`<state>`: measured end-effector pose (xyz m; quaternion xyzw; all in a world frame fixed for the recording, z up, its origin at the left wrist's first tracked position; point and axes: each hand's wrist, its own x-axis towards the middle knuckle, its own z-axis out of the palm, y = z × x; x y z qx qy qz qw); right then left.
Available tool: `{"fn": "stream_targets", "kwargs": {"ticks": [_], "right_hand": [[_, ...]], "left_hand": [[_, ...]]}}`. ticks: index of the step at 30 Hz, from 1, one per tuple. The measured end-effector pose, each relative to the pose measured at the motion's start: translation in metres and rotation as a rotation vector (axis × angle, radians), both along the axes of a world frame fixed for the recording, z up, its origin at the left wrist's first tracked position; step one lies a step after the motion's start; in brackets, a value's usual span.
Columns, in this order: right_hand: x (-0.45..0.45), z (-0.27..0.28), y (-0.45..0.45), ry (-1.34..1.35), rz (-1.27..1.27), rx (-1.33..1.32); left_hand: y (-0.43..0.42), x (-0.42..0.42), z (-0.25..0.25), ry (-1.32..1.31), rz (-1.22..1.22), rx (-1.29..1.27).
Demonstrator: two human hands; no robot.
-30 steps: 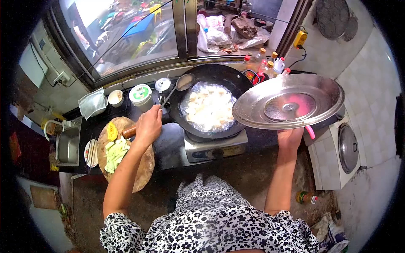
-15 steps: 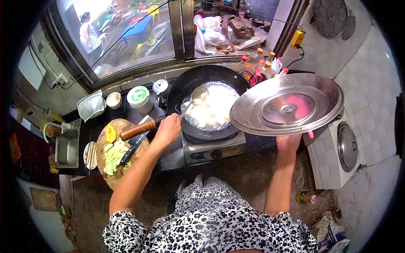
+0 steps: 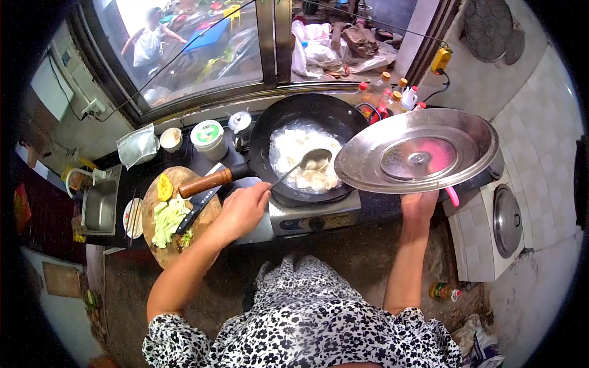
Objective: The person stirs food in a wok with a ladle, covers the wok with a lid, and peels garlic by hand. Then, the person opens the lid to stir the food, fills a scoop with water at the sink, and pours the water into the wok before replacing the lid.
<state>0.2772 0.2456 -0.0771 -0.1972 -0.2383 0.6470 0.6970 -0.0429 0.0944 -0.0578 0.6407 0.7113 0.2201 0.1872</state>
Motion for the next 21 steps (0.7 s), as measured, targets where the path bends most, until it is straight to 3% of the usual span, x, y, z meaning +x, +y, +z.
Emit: {"fn": "stream_targets", "kwargs": {"ticks": [9, 12, 21], "right_hand": [[-0.007, -0.001, 0.003, 0.001, 0.022, -0.040], [-0.010, 0.002, 0.001, -0.008, 0.034, -0.045], [-0.010, 0.001, 0.003, -0.034, 0.005, -0.053]], "left_hand": [[-0.073, -0.004, 0.073, 0.382, -0.006, 0.041], [-0.084, -0.006, 0.091, 0.438, -0.016, -0.063], [-0.040, 0.014, 0.030, 0.527, -0.100, -0.046]]}}
